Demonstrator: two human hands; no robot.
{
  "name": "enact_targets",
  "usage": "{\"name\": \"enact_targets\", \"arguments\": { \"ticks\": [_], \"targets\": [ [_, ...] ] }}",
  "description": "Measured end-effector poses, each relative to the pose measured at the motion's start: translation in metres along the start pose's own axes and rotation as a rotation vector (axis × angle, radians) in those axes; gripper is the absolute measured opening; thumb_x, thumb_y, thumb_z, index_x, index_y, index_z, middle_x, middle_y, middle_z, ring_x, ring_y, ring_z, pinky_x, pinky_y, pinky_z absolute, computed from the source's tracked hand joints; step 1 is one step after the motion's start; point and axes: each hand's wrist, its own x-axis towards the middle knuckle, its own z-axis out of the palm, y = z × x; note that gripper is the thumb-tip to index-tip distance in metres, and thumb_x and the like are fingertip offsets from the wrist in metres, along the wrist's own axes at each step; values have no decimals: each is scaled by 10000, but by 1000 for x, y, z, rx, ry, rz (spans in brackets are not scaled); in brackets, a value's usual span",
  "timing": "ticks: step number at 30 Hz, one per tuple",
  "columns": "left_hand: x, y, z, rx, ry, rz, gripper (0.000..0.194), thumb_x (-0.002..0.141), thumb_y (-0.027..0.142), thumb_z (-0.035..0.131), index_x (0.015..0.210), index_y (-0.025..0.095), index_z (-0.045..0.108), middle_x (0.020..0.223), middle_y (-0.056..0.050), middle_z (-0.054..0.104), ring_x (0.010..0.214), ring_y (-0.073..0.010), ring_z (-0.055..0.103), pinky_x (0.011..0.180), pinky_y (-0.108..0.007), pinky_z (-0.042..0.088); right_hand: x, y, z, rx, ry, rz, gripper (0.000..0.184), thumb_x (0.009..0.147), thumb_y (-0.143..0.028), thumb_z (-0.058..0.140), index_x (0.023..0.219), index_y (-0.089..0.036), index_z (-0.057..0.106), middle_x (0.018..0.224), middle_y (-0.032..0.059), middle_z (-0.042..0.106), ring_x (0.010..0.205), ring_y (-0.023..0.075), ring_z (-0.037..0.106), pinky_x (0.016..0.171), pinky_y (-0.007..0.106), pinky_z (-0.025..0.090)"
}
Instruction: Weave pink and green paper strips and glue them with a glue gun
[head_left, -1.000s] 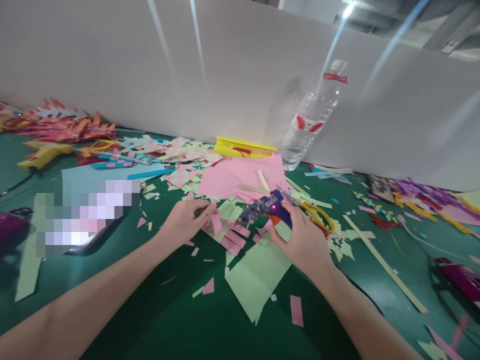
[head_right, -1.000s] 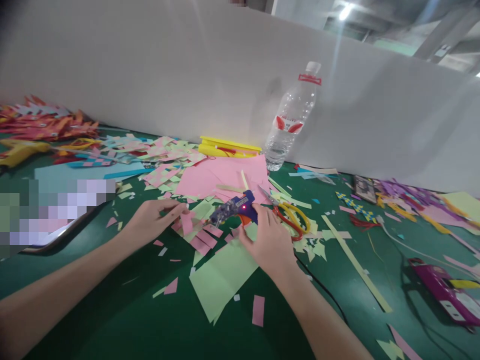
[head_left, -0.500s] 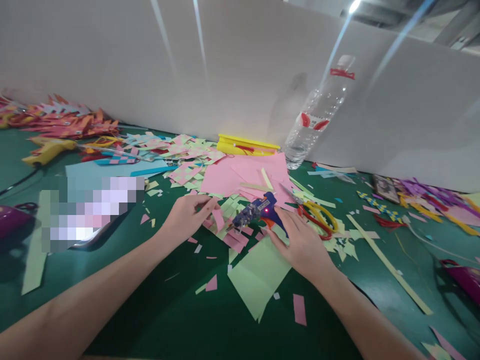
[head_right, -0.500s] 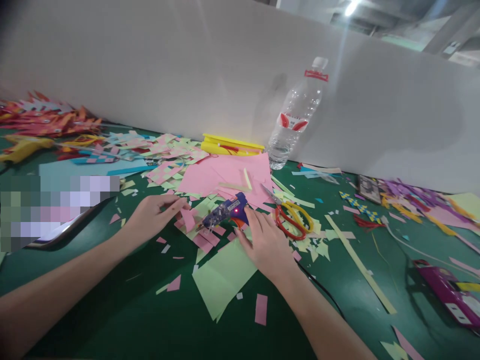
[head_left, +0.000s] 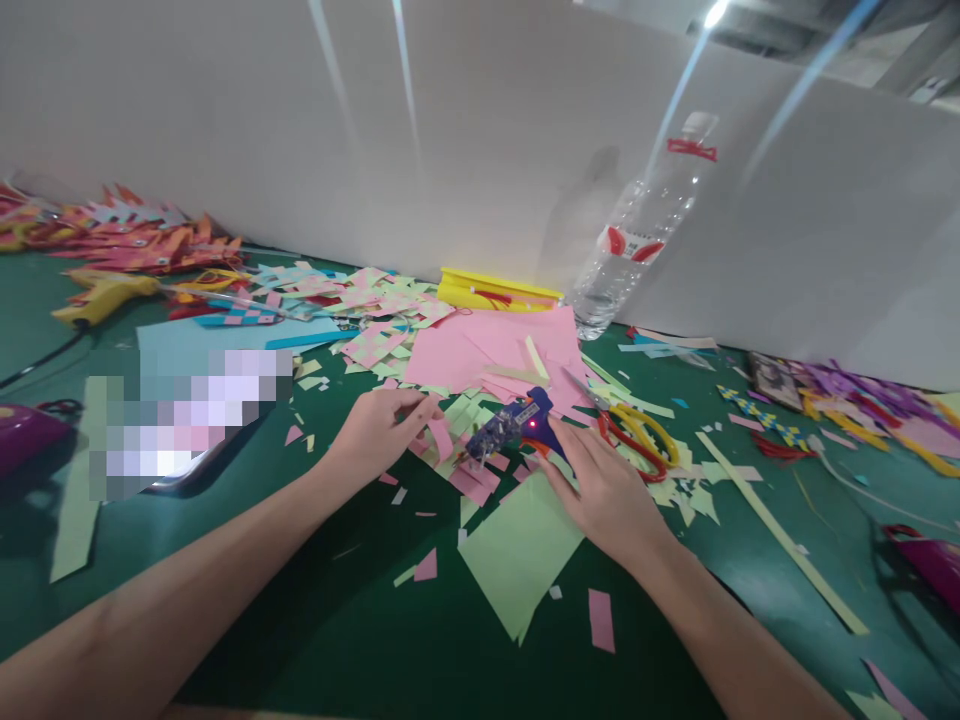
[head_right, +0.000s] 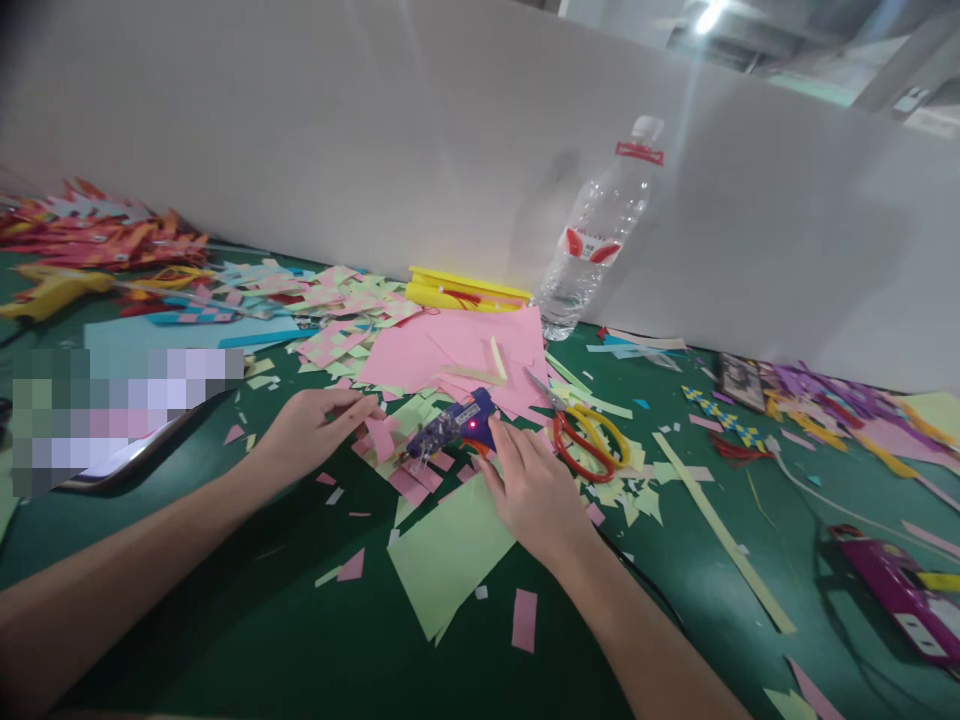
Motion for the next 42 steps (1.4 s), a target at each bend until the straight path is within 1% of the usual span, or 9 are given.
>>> {"name": "enact_targets", "arguments": {
  "ticks": [7, 11, 15, 22, 27, 30, 35, 38, 42],
  "targets": [
    [0, 0, 1, -9, 6, 3, 436, 847, 459, 395, 722, 178, 705, 588, -14, 681, 543, -161, 555, 513, -239, 365, -1, 0, 1, -5, -7, -25, 460, 911, -239, 450, 1332, -57, 416, 1060, 164, 671, 950, 234, 634, 793, 349, 544],
    [-1, 0, 0, -14, -1, 19, 440, 853, 463, 393, 714, 181, 700, 595, -15, 686, 546, -164, 571, 516, -242, 376, -1, 0, 0, -29, -15, -33, 425, 903, -227, 463, 1288, -46, 460, 1053, 171, 672, 940, 245, 637, 785, 361, 548],
    [-1, 1, 0, -31, -4, 9, 438, 855, 468, 396, 712, 185, 698, 588, -14, 688, 552, -171, 591, 518, -244, 392, -1, 1, 0, -15, -31, -18, 412, 910, -231, 449, 1290, -72, 466, 1050, 161, 674, 941, 244, 640, 783, 369, 551],
    [0, -1, 1, -10, -2, 30, 437, 863, 452, 399, 705, 186, 709, 673, -26, 711, 633, -184, 615, 557, -242, 404, 0, 1, -2, -46, -27, -41, 380, 909, -219, 447, 1255, -70, 490, 1036, 154, 680, 924, 238, 646, 763, 350, 556],
    [-1, 0, 0, 15, -7, 33, 457, 870, 457, 385, 708, 182, 712, 595, -14, 674, 541, -163, 560, 539, -243, 384, 1, 1, -3, -63, 7, -51, 335, 899, -208, 469, 1185, -42, 524, 1000, 161, 687, 889, 237, 654, 740, 344, 562],
    [-1, 0, 0, 16, -6, 42, 460, 873, 451, 382, 703, 184, 717, 581, -10, 668, 524, -156, 545, 541, -241, 382, 1, 2, -3, -42, 11, -46, 336, 903, -205, 454, 1199, -58, 516, 994, 155, 687, 893, 233, 653, 748, 345, 561],
    [-1, -1, 1, 7, 5, 43, 457, 865, 462, 392, 718, 182, 722, 610, -17, 682, 560, -166, 564, 534, -237, 377, 0, 3, -3, 17, 0, -13, 367, 889, -220, 471, 1220, -68, 509, 1014, 157, 680, 923, 237, 648, 755, 346, 558],
    [-2, -1, 1, 7, 4, 50, 466, 867, 463, 389, 693, 189, 724, 644, -17, 692, 548, -156, 550, 528, -235, 371, -1, 4, -3, 41, -1, 14, 400, 885, -245, 469, 1250, -85, 497, 1035, 155, 674, 951, 241, 642, 768, 358, 555],
    [-2, 0, 1, 3, 3, 38, 472, 864, 477, 388, 720, 185, 729, 647, -17, 694, 540, -154, 549, 513, -233, 366, -1, 5, -2, 54, 10, 25, 410, 873, -263, 477, 1249, -101, 501, 1026, 144, 678, 958, 237, 641, 801, 364, 550]
  ]
}}
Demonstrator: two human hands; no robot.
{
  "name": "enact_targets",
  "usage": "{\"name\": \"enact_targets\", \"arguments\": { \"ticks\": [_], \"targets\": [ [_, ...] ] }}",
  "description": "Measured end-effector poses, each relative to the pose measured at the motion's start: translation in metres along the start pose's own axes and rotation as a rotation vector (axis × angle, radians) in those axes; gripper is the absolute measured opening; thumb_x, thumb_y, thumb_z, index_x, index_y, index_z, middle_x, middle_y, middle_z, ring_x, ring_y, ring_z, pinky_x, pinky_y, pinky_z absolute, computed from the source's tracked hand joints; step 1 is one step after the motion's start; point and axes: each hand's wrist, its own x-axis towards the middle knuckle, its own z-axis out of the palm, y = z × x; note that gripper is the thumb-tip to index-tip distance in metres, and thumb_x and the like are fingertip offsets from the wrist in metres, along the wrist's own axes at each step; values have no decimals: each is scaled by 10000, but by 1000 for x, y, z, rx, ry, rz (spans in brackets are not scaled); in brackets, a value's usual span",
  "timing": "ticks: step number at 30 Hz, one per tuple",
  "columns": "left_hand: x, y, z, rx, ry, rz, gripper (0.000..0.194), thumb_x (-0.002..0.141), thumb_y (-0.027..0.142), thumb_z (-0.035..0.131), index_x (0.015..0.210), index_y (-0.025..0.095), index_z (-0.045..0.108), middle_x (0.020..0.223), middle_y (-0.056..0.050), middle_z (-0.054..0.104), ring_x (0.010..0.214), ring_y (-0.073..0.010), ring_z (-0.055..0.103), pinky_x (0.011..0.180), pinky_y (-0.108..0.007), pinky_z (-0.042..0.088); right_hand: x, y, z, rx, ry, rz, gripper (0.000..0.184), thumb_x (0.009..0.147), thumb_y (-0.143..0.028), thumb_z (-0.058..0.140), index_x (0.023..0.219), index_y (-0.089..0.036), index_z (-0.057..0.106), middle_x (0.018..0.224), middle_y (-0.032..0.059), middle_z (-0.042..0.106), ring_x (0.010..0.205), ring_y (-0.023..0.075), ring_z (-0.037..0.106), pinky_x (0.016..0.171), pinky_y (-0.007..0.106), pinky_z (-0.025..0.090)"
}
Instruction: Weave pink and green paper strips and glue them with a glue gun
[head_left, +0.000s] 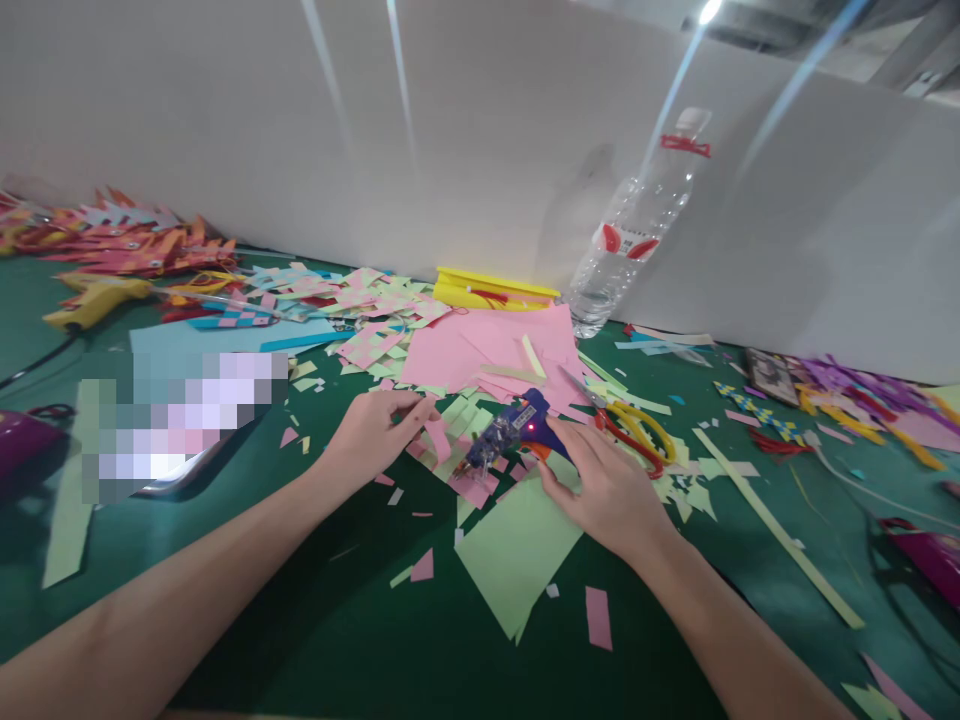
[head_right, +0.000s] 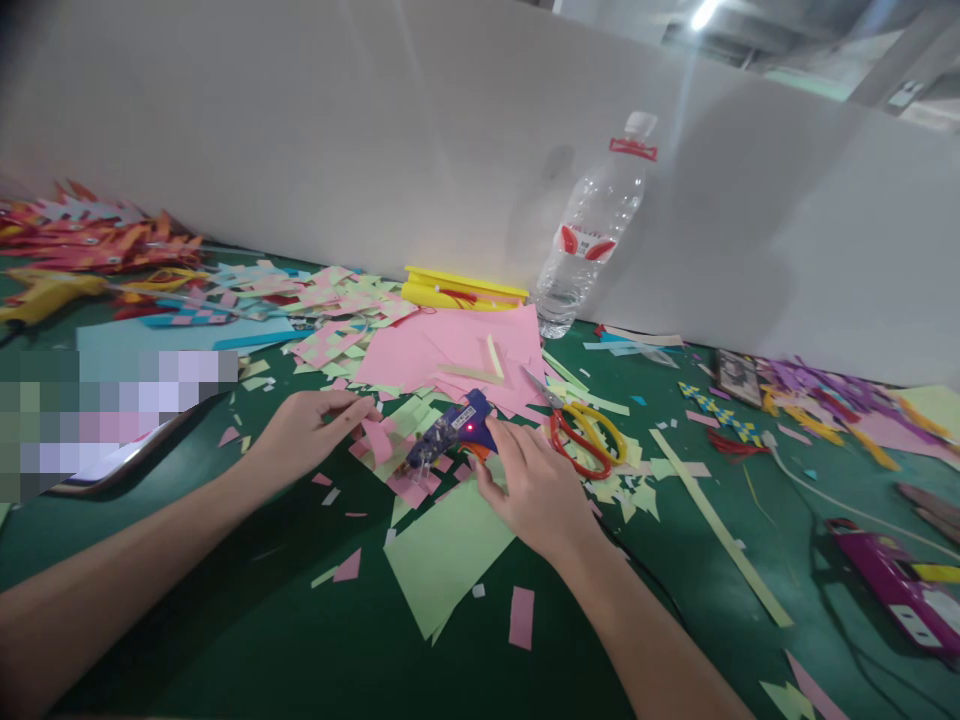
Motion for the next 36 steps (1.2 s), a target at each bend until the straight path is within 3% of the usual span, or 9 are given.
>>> {"name": "enact_targets", "arguments": {
  "ticks": [8, 21, 28, 33, 36],
  "targets": [
    [2, -2, 0, 11, -2, -10, 463, 856, 479, 388, 743, 177, 720, 702, -39, 714, 615, -181, 590, 551, -245, 391, 3, 2, -5, -31, 40, 4, 435, 838, -359, 553, 1181, -94, 525, 1015, 150, 684, 951, 241, 651, 780, 360, 559],
    [0, -2, 1, -13, -7, -6, 479, 846, 513, 392, 750, 172, 714, 664, -46, 705, 542, -170, 562, 464, -232, 364, 2, 33, -13, -27, 79, 242, 483, 787, -434, 568, 1177, -153, 513, 1026, 127, 663, 909, 250, 647, 710, 350, 543],
    [-3, 1, 0, -144, -90, 83, 412, 867, 467, 418, 781, 162, 682, 703, -55, 696, 627, -173, 608, 532, -231, 436, -7, 73, -15, -154, 64, 597, 543, 752, -495, 559, 1155, -131, 539, 1052, 155, 650, 903, 300, 634, 637, 378, 519],
    [-6, 3, 1, -342, -151, 196, 368, 895, 387, 414, 1157, 162, 539, 792, -37, 675, 579, -121, 589, 586, -231, 485, -14, 105, -14, -143, -20, 870, 605, 737, -560, 543, 1169, -138, 534, 1095, 177, 634, 931, 327, 615, 694, 427, 496],
    [-4, 0, 1, -291, -85, 178, 371, 892, 370, 407, 1184, 164, 505, 797, -37, 665, 571, -118, 589, 569, -229, 485, -13, 118, -11, -114, -47, 1019, 647, 735, -602, 518, 1171, -124, 531, 1078, 192, 634, 947, 342, 608, 718, 439, 484]
  ]
}}
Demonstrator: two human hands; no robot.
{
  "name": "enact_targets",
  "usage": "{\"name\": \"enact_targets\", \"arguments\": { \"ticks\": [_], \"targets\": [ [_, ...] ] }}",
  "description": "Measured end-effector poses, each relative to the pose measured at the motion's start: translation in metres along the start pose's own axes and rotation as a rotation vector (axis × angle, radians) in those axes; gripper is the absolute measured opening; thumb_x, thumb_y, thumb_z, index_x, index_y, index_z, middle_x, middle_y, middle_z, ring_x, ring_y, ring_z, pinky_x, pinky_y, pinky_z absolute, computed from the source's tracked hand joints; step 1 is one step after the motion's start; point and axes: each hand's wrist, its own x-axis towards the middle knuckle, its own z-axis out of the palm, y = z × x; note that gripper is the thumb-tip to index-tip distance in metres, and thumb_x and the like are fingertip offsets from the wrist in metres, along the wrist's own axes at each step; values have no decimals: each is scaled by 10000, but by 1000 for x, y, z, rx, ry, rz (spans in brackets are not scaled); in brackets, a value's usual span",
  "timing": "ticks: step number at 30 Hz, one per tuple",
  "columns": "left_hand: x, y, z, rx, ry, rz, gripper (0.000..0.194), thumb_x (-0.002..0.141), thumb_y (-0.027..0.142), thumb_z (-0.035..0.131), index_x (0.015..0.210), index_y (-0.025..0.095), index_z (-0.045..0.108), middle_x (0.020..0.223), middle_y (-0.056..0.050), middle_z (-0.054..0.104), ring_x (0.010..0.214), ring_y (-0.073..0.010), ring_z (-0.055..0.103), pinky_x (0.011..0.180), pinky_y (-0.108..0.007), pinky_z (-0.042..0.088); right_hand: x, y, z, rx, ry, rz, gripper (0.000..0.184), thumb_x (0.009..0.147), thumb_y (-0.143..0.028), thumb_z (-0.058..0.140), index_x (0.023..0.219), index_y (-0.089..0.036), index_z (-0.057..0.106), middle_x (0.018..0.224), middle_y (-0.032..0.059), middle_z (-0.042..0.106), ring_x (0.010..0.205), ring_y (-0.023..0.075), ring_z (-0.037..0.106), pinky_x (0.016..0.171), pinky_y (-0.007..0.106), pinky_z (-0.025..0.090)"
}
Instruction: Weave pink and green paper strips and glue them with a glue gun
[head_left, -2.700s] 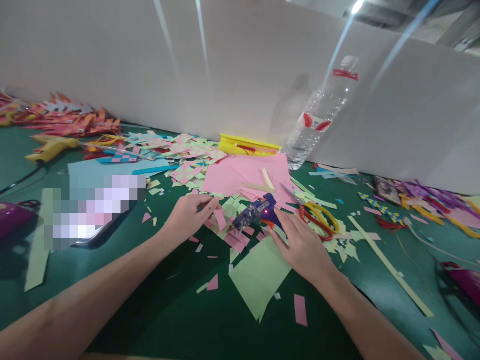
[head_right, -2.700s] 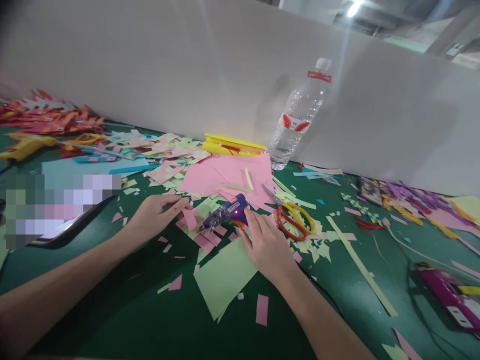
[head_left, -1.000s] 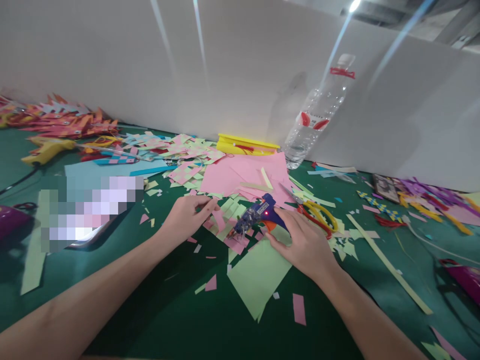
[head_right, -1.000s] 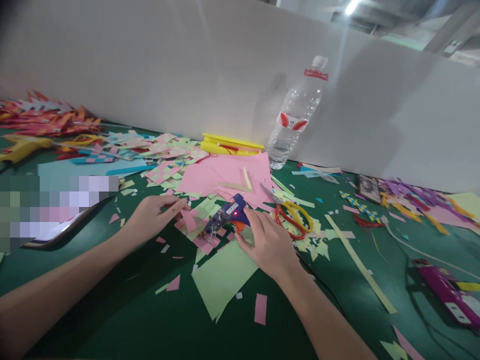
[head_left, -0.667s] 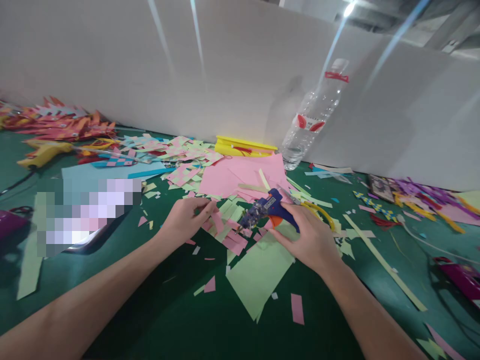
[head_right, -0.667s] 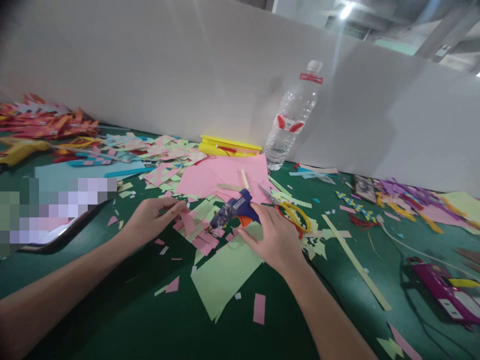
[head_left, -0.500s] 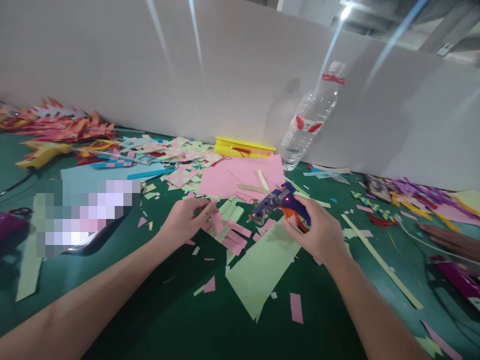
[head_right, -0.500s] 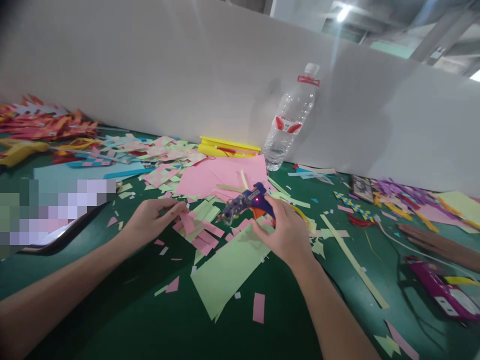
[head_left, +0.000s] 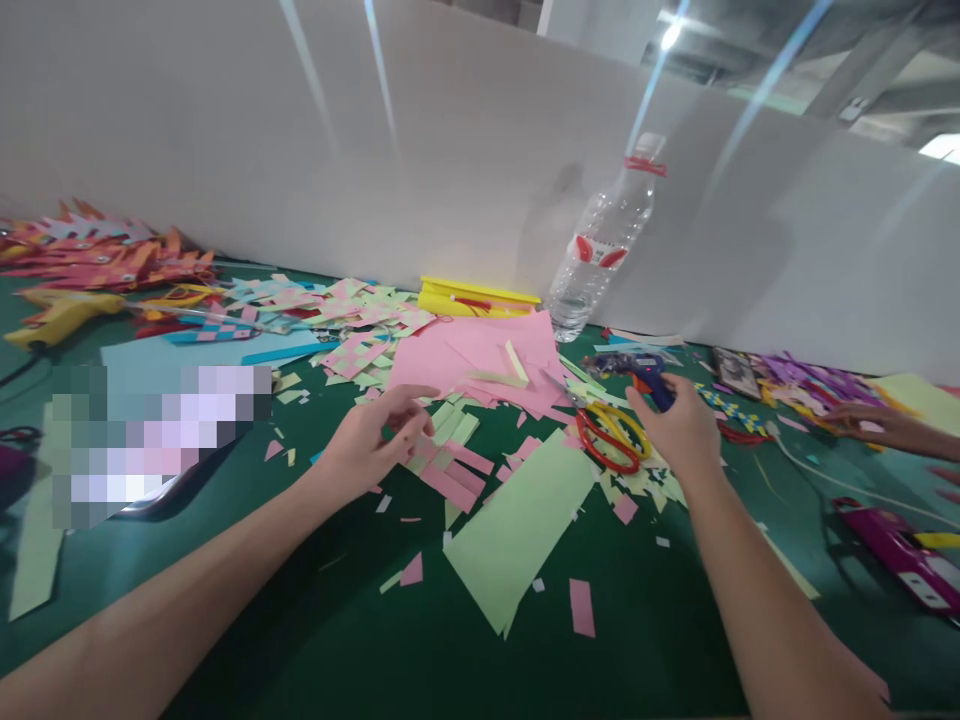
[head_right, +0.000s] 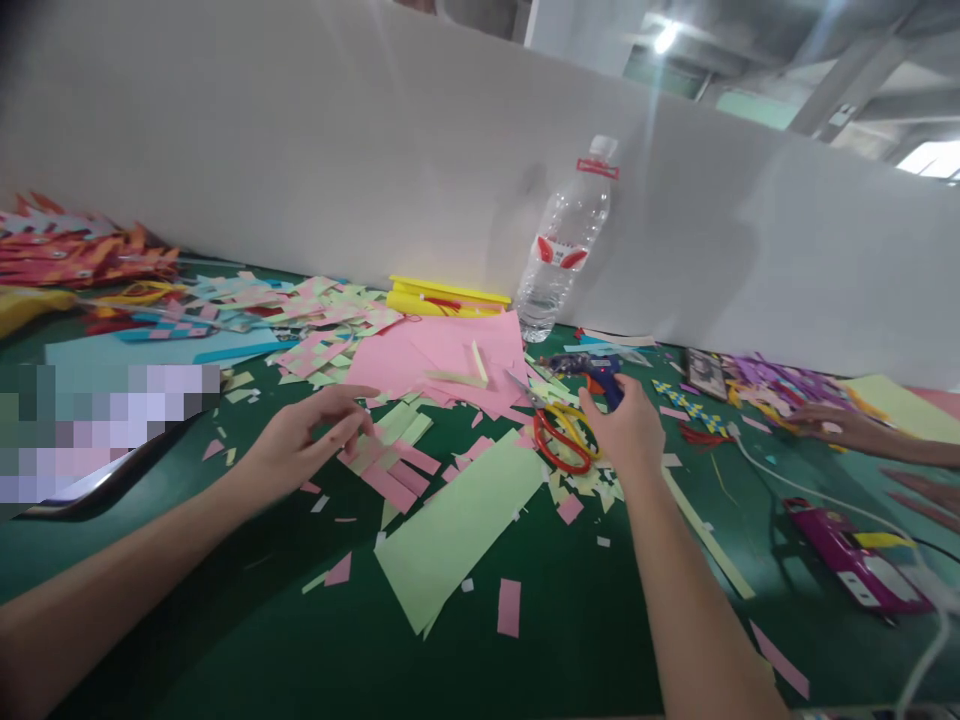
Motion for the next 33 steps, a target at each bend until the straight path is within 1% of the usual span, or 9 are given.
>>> {"name": "enact_targets", "arguments": {
  "ticks": [4, 8, 14, 17, 23, 26, 29, 31, 33],
  "targets": [
    [3, -5, -3, 137, 87, -53, 336, 883, 372, 389, 1085, 166, 561, 792, -39, 675, 582, -133, 601, 521, -222, 459, 13, 0, 6, -44, -76, 155, 646, 765, -580, 492, 1209, -111, 505, 1120, 187, 615, 1009, 335, 586, 791, 430, 468],
    [4, -11, -5, 265, 116, -41, 330, 883, 370, 374, 1026, 181, 604, 793, -36, 686, 627, -157, 612, 529, -234, 445, 26, -2, 15, -146, -162, 210, 636, 811, -548, 462, 1271, -108, 454, 1208, 180, 575, 1090, 319, 554, 857, 415, 454],
    [8, -19, -3, 538, 69, 93, 349, 886, 347, 363, 1000, 173, 644, 828, -49, 714, 733, -205, 628, 800, -350, 445, 46, 0, 29, -200, -203, 255, 592, 831, -540, 439, 1181, -68, 516, 1109, 227, 607, 1049, 350, 577, 823, 448, 469],
    [9, -20, -4, 559, 61, 77, 353, 887, 341, 358, 999, 176, 649, 840, -49, 720, 747, -209, 631, 823, -349, 439, 54, 2, 36, -231, -212, 260, 599, 825, -549, 442, 1139, -47, 528, 1067, 251, 610, 1019, 362, 590, 794, 461, 478],
    [9, -19, -6, 557, 40, 43, 353, 882, 337, 354, 989, 181, 652, 795, -45, 710, 725, -208, 614, 794, -337, 443, 60, 6, 50, -251, -198, 161, 551, 836, -463, 469, 1121, 6, 518, 1062, 276, 601, 1021, 354, 583, 815, 428, 462],
    [10, -20, -7, 556, 37, 47, 354, 880, 338, 353, 993, 180, 649, 791, -47, 706, 731, -210, 614, 775, -329, 443, 57, 7, 54, -239, -164, 70, 532, 845, -403, 450, 1124, 46, 506, 1098, 293, 581, 1069, 361, 541, 889, 436, 410],
    [10, -22, -10, 571, 37, 44, 356, 875, 340, 350, 982, 183, 652, 788, -46, 704, 717, -213, 617, 746, -327, 445, 50, 4, 50, -214, -101, -11, 538, 843, -374, 435, 1151, 65, 479, 1144, 304, 549, 1119, 377, 483, 930, 463, 359],
    [10, -23, -11, 573, 45, 35, 361, 873, 350, 350, 974, 185, 655, 783, -48, 701, 714, -216, 618, 719, -322, 449, 44, -1, 42, -186, -61, -68, 535, 844, -366, 427, 1204, 29, 446, 1175, 269, 538, 1130, 356, 466, 930, 452, 357],
    [10, -24, -12, 565, 51, 18, 372, 872, 361, 348, 982, 180, 654, 785, -54, 699, 724, -219, 619, 690, -312, 451, 34, -6, 33, -135, -27, -158, 504, 850, -357, 418, 1246, -47, 424, 1131, 192, 576, 1100, 308, 485, 912, 413, 381]
  ]
}}
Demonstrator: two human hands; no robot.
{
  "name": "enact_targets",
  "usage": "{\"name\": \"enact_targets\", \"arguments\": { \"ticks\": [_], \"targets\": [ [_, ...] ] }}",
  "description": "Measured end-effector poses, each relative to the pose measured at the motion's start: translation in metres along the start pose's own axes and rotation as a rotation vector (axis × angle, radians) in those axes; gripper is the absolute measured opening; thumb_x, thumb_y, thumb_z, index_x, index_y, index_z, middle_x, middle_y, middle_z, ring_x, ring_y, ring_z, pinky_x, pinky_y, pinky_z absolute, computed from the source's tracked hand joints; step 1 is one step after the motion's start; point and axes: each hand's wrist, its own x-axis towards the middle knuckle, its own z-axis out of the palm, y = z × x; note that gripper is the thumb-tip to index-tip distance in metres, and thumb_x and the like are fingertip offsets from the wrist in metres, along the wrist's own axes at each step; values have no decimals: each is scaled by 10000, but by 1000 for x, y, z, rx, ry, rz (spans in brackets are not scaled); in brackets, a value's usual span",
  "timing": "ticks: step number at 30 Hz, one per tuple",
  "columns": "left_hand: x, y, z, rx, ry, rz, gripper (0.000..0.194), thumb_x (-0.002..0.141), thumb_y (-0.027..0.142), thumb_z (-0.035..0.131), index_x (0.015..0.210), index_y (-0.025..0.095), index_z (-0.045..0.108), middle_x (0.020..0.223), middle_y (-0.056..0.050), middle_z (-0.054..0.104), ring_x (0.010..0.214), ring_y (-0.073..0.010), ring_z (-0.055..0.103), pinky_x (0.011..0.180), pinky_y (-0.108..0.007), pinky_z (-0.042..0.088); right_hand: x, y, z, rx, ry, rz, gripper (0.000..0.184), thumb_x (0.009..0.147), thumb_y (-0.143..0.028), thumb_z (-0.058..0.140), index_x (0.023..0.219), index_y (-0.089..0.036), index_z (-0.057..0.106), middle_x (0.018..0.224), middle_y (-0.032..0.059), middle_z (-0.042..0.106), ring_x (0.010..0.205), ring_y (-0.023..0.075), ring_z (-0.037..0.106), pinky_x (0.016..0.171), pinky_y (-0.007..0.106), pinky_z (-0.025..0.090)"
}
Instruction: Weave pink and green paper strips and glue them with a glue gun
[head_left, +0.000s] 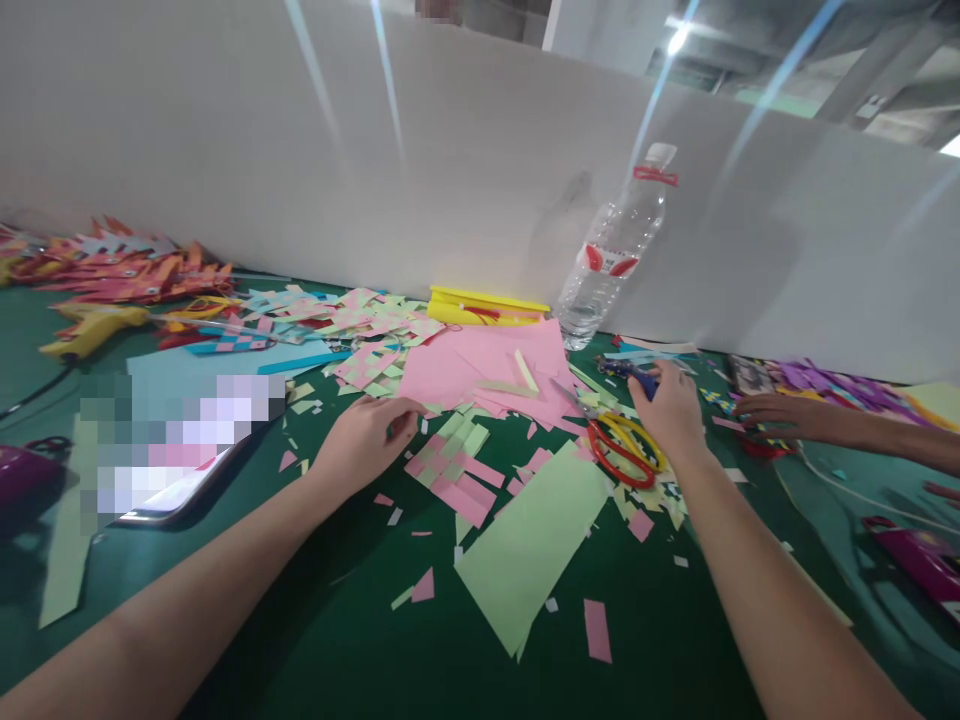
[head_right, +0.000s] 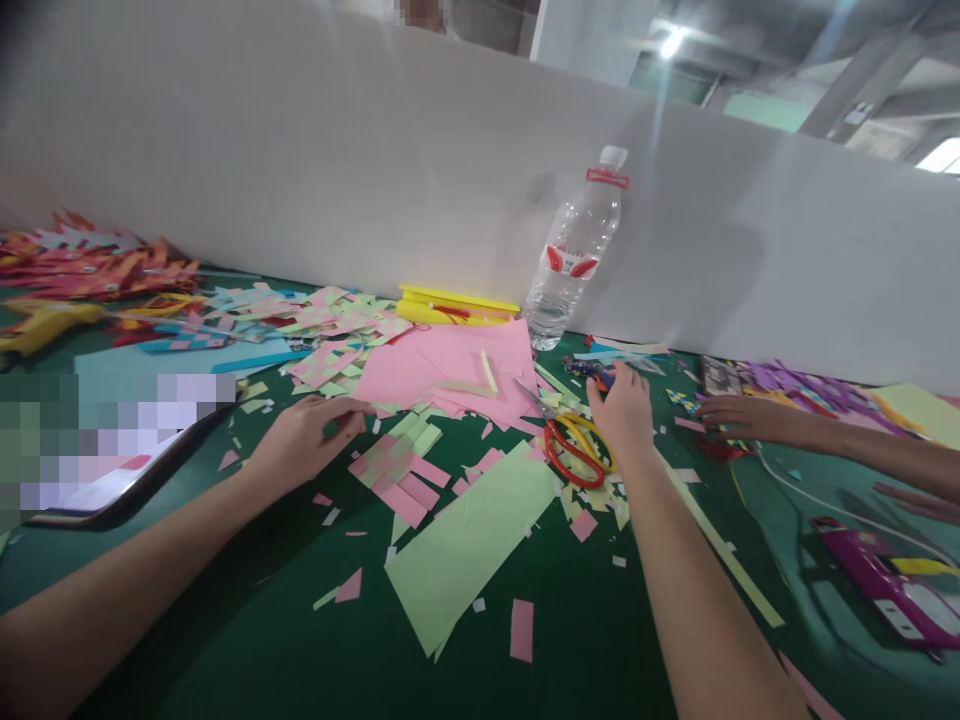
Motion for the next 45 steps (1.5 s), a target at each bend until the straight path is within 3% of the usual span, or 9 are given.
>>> {"name": "enact_targets", "arguments": {
  "ticks": [4, 9, 16, 21, 29, 33, 38, 41, 45],
  "targets": [
    [1, -2, 1, 8, -17, -20, 375, 869, 367, 350, 991, 185, 655, 839, -60, 711, 736, -218, 625, 680, -308, 455, -27, -9, -15, 59, 6, -174, 366, 850, -355, 410, 1123, -140, 522, 923, 106, 621, 952, 266, 552, 809, 373, 437],
    [3, -5, 4, 16, -27, -7, 366, 881, 377, 362, 981, 187, 658, 935, -63, 715, 790, -225, 634, 753, -338, 453, -54, -13, -16, -23, -225, -179, 396, 825, -454, 459, 1022, -127, 565, 1006, 135, 597, 961, 266, 562, 792, 355, 450],
    [2, -7, 4, 48, -67, 123, 418, 884, 508, 386, 975, 204, 659, 1008, -69, 694, 923, -248, 612, 883, -414, 383, -57, -16, -17, -122, -396, -139, 443, 842, -473, 427, 1041, -107, 579, 1034, 166, 599, 958, 280, 582, 780, 354, 452],
    [3, -12, -5, 11, -162, 224, 400, 849, 557, 463, 945, 221, 656, 953, -43, 684, 919, -227, 597, 875, -385, 378, -54, -11, -19, -59, -393, -135, 422, 823, -492, 451, 1020, -153, 605, 1066, 139, 608, 955, 269, 589, 748, 340, 469],
    [9, -24, -6, -29, -184, 198, 365, 827, 553, 504, 933, 243, 665, 888, -22, 684, 844, -202, 594, 845, -355, 390, -54, -13, -36, 32, -272, -93, 476, 779, -565, 487, 1054, -186, 568, 1059, 106, 590, 881, 255, 593, 669, 334, 471],
    [9, -24, -5, -41, -166, 175, 363, 864, 517, 458, 900, 226, 671, 867, -28, 687, 804, -195, 598, 795, -337, 406, -61, -27, -42, 260, -221, -214, 454, 810, -533, 493, 1126, -209, 528, 1109, 101, 564, 905, 238, 599, 710, 345, 493],
    [7, -19, -5, -48, -190, 151, 374, 852, 533, 484, 953, 217, 657, 811, -20, 661, 749, -180, 576, 754, -317, 409, -73, -43, -45, 483, -349, -463, 426, 817, -460, 550, 1201, -275, 535, 1233, 66, 567, 1103, 245, 559, 862, 380, 499],
    [6, -16, -5, -66, -205, 133, 417, 840, 559, 490, 1037, 221, 634, 867, -32, 648, 773, -187, 571, 698, -301, 417, -78, -45, -45, 508, -418, -528, 483, 796, -463, 580, 1230, -253, 549, 1264, 80, 574, 1143, 269, 546, 893, 415, 501],
    [6, -15, -4, -77, -226, 177, 454, 812, 583, 521, 1078, 227, 615, 942, -46, 640, 888, -216, 568, 798, -340, 411, -83, -46, -46, 461, -473, -606, 501, 792, -464, 583, 1243, -249, 560, 1276, 79, 574, 1191, 278, 512, 936, 453, 482]
  ]
}}
